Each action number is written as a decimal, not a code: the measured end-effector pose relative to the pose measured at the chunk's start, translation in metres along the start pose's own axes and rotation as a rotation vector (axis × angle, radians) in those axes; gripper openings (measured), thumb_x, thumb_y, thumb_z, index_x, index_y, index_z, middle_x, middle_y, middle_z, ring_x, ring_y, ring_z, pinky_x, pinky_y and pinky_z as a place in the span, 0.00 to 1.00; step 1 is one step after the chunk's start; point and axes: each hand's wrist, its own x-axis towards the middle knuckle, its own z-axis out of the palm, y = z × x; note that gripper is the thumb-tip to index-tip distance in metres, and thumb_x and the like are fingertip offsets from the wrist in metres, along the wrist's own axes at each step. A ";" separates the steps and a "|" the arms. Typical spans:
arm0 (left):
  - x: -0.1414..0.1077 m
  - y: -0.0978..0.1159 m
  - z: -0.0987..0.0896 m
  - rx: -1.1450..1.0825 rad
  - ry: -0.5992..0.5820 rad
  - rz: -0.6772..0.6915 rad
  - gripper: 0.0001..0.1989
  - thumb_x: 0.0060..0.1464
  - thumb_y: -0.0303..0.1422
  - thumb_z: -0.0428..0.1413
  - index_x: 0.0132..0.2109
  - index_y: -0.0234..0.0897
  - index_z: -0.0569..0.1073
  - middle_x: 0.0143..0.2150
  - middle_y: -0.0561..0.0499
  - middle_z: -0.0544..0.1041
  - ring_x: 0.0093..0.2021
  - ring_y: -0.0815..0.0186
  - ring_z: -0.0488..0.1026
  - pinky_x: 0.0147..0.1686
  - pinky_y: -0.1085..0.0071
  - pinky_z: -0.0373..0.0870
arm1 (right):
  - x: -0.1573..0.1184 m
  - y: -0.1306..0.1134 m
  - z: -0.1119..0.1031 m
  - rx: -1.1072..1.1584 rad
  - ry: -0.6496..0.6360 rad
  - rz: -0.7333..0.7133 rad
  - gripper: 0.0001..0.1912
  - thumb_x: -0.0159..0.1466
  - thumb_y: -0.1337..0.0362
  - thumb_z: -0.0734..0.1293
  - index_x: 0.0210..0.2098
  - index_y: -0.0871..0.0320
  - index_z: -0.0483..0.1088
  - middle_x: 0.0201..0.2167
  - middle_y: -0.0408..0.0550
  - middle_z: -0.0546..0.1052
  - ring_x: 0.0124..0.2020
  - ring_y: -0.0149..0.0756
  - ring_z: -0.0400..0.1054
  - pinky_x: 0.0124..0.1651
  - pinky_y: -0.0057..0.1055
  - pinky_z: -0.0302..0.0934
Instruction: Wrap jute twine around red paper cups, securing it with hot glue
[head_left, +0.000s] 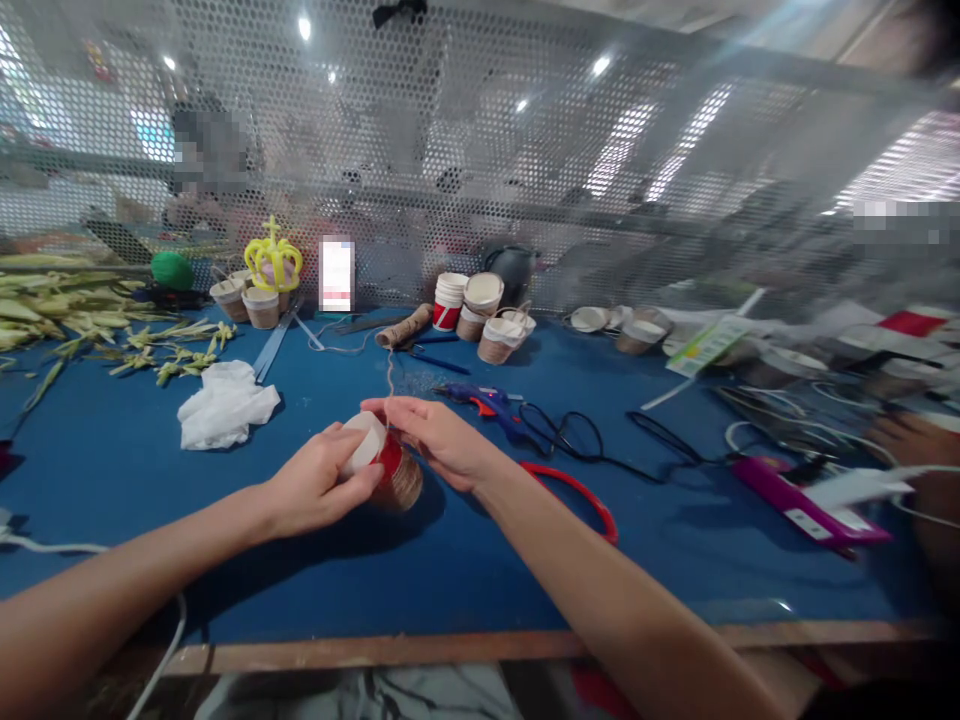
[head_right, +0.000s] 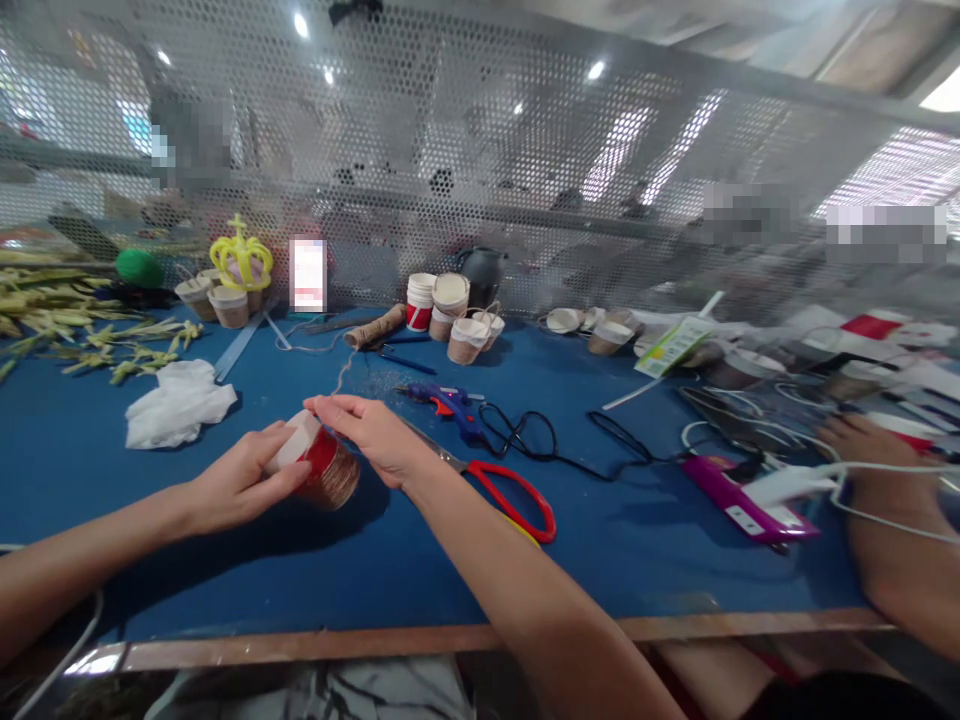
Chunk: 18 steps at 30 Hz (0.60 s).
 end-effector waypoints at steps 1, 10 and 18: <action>0.000 0.000 0.000 -0.025 -0.009 -0.025 0.13 0.53 0.34 0.43 0.28 0.32 0.66 0.24 0.53 0.65 0.25 0.70 0.59 0.33 0.70 0.59 | -0.002 -0.001 0.001 0.047 0.042 -0.020 0.14 0.50 0.56 0.68 0.33 0.57 0.73 0.34 0.45 0.75 0.37 0.31 0.66 0.44 0.30 0.57; 0.004 -0.005 0.003 -0.720 -0.094 -0.358 0.17 0.52 0.42 0.47 0.37 0.31 0.67 0.28 0.53 0.66 0.27 0.71 0.60 0.28 0.75 0.58 | -0.019 -0.008 0.004 -0.024 0.276 -0.303 0.05 0.52 0.62 0.68 0.24 0.57 0.71 0.24 0.40 0.73 0.27 0.25 0.63 0.38 0.26 0.58; 0.008 -0.008 0.003 -0.827 -0.091 -0.426 0.16 0.52 0.42 0.48 0.34 0.31 0.68 0.28 0.53 0.67 0.27 0.71 0.59 0.28 0.75 0.56 | -0.023 -0.008 -0.003 -0.267 0.385 -0.384 0.09 0.53 0.58 0.66 0.24 0.58 0.68 0.23 0.42 0.72 0.26 0.28 0.64 0.32 0.28 0.59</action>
